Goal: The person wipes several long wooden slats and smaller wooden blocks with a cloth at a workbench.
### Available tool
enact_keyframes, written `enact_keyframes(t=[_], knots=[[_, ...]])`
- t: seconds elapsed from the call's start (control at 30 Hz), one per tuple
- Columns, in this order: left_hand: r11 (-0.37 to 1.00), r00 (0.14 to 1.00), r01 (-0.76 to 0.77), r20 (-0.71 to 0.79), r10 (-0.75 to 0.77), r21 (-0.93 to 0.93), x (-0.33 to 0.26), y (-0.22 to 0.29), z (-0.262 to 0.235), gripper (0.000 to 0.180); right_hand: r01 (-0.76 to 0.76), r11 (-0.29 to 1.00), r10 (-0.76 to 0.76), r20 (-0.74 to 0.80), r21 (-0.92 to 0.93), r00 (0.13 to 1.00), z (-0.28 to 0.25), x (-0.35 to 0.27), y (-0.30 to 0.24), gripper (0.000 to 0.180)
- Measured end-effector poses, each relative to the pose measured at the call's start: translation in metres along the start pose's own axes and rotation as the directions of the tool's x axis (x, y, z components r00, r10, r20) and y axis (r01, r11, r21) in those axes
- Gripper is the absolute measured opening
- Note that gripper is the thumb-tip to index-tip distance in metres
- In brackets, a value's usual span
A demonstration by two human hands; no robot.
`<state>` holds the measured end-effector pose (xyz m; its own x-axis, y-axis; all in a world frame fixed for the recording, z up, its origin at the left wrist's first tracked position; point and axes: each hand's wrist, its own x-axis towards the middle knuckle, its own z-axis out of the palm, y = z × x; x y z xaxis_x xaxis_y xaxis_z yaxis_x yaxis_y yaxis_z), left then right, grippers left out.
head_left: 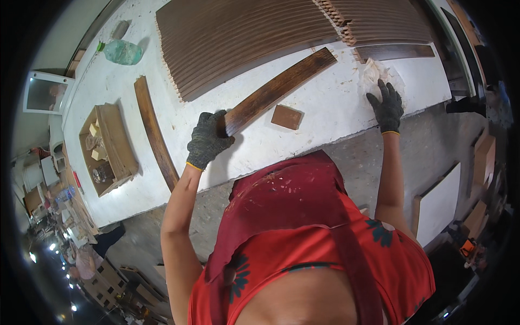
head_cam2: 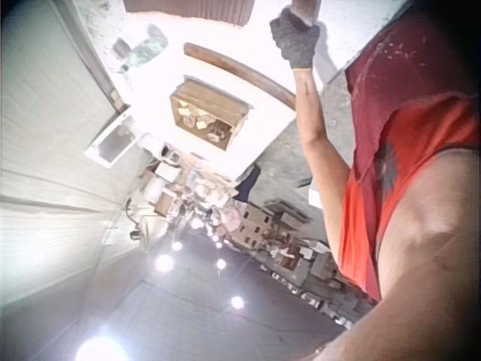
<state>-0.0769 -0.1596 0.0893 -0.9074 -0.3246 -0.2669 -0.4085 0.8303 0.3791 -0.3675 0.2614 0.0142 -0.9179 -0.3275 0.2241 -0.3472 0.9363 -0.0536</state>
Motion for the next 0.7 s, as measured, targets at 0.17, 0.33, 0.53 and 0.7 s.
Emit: enact_keyframes(t=[0.17,0.33,0.53,0.7], knots=[[0.936,0.920,0.122,0.392,0.019,-0.331,-0.008,0.044,-0.051,0.087,-0.032,0.970,0.048,-0.060,0.243,0.997,0.002,0.008,0.007,0.039],[0.921,0.901,0.032,0.411,0.143,-0.389,-0.011,0.068,-0.051,0.093,-0.202,0.146,0.213,0.168,0.968,0.962,-0.042,0.011,-0.037,0.030],[0.855,0.843,0.011,0.465,0.271,-0.519,-0.013,0.084,-0.021,0.092,0.581,0.440,-0.608,-0.249,0.685,0.754,-0.108,-0.064,-0.173,0.023],[0.802,0.839,0.067,0.469,0.276,-0.593,-0.019,0.086,0.001,0.102,0.586,0.565,-0.513,-0.309,0.581,0.801,-0.058,-0.059,-0.144,0.024]])
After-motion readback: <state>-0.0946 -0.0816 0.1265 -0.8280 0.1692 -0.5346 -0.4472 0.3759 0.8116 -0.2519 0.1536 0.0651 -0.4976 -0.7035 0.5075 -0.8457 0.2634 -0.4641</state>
